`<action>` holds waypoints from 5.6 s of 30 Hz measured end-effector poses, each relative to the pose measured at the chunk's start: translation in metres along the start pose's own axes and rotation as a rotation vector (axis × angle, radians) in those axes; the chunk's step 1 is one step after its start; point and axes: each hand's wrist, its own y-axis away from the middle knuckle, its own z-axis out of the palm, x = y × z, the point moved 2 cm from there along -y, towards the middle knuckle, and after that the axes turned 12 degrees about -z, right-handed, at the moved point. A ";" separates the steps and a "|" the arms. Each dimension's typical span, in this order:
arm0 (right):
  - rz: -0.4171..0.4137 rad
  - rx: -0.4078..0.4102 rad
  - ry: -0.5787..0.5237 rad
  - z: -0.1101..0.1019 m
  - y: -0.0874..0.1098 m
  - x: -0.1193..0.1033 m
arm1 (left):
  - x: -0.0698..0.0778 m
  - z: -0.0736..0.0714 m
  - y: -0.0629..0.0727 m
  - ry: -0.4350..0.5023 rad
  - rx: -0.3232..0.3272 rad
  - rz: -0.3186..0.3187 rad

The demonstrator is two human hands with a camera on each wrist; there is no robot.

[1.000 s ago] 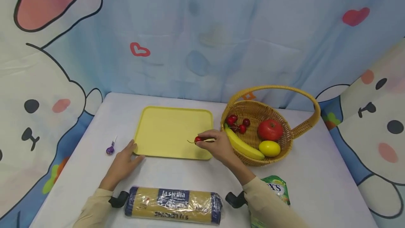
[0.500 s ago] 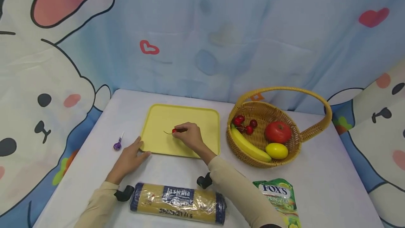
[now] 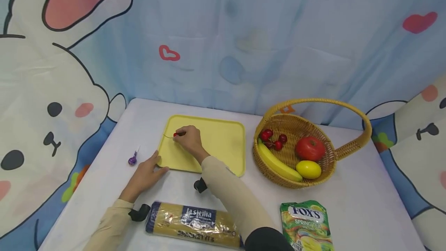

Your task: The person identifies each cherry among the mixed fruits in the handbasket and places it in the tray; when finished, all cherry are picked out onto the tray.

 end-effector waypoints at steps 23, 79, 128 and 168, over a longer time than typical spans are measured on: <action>0.048 -0.009 0.090 0.011 -0.008 0.008 | -0.001 0.000 0.000 -0.004 0.010 0.001; 0.331 0.171 -0.006 -0.307 0.104 0.082 | -0.002 -0.004 0.008 -0.028 -0.038 -0.016; 0.341 0.001 0.248 -0.284 0.096 0.134 | -0.005 0.000 0.007 -0.002 -0.029 -0.031; -0.089 -0.076 0.080 -0.214 0.131 -0.012 | -0.007 -0.002 0.006 0.014 -0.020 -0.038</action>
